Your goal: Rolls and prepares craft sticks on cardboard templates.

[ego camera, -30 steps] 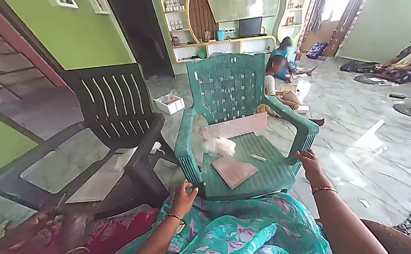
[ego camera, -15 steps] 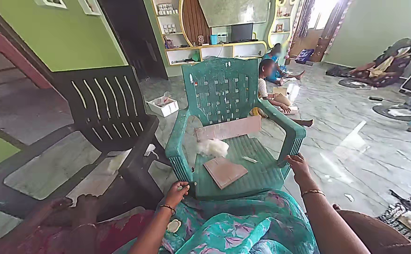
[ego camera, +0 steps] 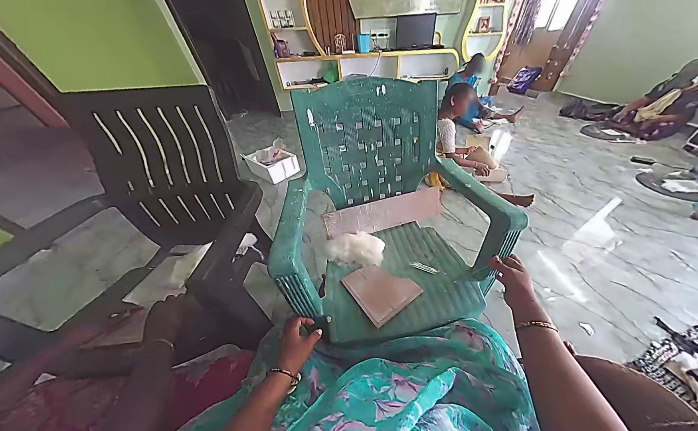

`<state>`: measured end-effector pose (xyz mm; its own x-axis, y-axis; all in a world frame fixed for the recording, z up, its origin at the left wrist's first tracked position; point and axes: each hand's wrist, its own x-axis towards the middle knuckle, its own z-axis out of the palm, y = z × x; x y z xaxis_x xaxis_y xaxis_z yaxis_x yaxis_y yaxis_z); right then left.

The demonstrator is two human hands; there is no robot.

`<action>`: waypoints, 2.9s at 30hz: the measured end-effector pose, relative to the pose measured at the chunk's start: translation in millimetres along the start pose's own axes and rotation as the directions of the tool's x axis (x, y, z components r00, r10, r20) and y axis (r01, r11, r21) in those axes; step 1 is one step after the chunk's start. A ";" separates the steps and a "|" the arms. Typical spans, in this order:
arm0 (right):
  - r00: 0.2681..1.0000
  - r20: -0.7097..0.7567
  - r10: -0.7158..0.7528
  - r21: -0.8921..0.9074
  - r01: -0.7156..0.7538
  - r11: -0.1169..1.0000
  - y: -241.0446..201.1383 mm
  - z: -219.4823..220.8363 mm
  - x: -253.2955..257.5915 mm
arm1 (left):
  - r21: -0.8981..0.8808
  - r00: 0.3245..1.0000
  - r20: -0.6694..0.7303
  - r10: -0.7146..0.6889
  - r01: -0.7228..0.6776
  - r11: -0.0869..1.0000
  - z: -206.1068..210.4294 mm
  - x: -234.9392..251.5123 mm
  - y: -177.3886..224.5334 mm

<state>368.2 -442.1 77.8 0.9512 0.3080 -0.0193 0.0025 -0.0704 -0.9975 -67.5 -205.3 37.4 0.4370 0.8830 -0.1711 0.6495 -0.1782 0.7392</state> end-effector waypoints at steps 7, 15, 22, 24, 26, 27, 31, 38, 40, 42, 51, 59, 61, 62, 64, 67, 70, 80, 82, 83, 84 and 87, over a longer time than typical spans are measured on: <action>0.999 -0.035 0.018 -0.051 -0.019 0.999 -3.4 8.4 -1.0 | 0.011 0.999 0.015 -0.030 0.030 1.000 -1.7 -4.6 1.3; 0.998 -0.060 -0.031 -0.068 0.026 0.997 5.9 9.0 -9.0 | 0.055 0.994 -0.106 0.004 0.002 0.998 9.8 -25.4 6.4; 0.967 -0.003 -0.256 0.005 0.256 0.967 -9.5 68.5 -80.3 | 0.010 0.869 -0.085 0.487 -0.488 0.873 30.7 -28.1 24.8; 0.966 0.218 -0.140 0.074 0.127 0.989 -12.9 95.4 -105.3 | -0.035 0.842 -0.069 0.536 -0.539 0.842 35.6 -18.2 40.7; 0.920 0.389 -0.052 0.094 0.016 0.995 -11.1 120.5 -122.2 | -0.068 0.816 -0.062 0.575 -0.578 0.813 40.4 -8.2 58.1; 0.895 0.444 -0.026 0.077 -0.009 0.997 -9.5 131.5 -127.8 | -0.073 0.812 -0.032 0.582 -0.583 0.809 41.2 -4.2 66.6; 0.823 0.564 0.059 -0.039 -0.045 0.998 0.1 163.9 -134.3 | -0.011 0.836 0.204 0.510 -0.518 0.855 39.6 11.7 88.2; 0.841 0.521 0.146 -0.289 0.013 0.957 6.3 180.8 -123.5 | 0.121 0.894 0.321 0.314 -0.367 0.922 43.2 29.8 87.8; 0.849 0.526 0.052 -0.420 0.206 0.884 5.9 177.5 -115.7 | 0.161 0.896 0.339 0.288 -0.357 0.920 43.0 32.1 84.2; 0.833 0.553 -0.030 -0.482 0.349 0.804 -0.6 175.6 -108.4 | 0.203 0.900 0.334 0.281 -0.360 0.911 42.4 33.8 80.6; 0.618 0.747 -0.244 -0.424 0.726 0.542 -5.7 229.7 -50.2 | 0.158 0.917 0.208 0.339 -0.374 0.914 41.1 34.9 70.8; 0.717 0.680 -0.154 -0.559 0.643 0.524 1.1 287.6 -18.5 | 0.159 0.907 0.218 0.359 -0.396 0.904 42.9 37.3 67.9; 0.720 0.664 -0.204 -0.536 0.648 0.541 0.8 284.7 -22.6 | 0.152 0.903 0.221 0.367 -0.404 0.902 43.1 37.8 66.1; 0.721 0.646 -0.252 -0.505 0.651 0.567 -0.7 280.6 -26.2 | 0.148 0.903 0.220 0.370 -0.406 0.902 43.2 37.8 65.2; 0.747 0.586 -0.315 -0.444 0.621 0.646 -8.4 269.1 -36.5 | 0.129 0.899 0.205 0.387 -0.416 0.900 43.4 37.9 63.9; 0.842 0.492 -0.221 -0.355 0.426 0.832 -24.8 244.6 -58.0 | 0.087 0.901 0.227 0.371 -0.398 0.913 40.3 37.2 67.1; 0.877 0.479 -0.028 -0.072 0.071 0.995 -34.9 219.8 -80.5 | 0.016 0.920 0.232 0.315 -0.327 0.945 33.7 37.5 71.6; 0.830 0.521 0.200 0.058 -0.268 0.962 -18.8 187.2 -95.7 | -0.357 0.982 0.186 0.025 0.044 0.933 31.1 55.5 100.3; 0.833 0.546 0.091 0.004 -0.111 0.994 -13.3 186.7 -96.7 | -0.440 0.986 0.159 0.051 0.025 0.898 36.6 60.9 109.6; 0.833 0.554 0.002 -0.024 0.013 1.000 -9.1 187.0 -97.0 | -0.468 0.986 0.152 0.067 0.012 0.884 39.1 63.3 114.9; 0.822 0.566 -0.072 -0.058 0.127 0.990 -6.2 187.0 -97.2 | -0.493 0.985 0.150 0.080 0.005 0.870 41.3 65.2 120.8; 0.782 0.606 -0.145 -0.138 0.283 0.949 -7.2 185.0 -100.6 | -0.542 0.977 0.185 0.103 0.014 0.840 47.1 66.6 135.0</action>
<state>215.4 -297.0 74.4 0.5568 0.8259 0.0882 0.3140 -0.1110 -0.9429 78.5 -191.0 95.1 0.6090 0.7645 -0.2112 0.2143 0.0978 0.9719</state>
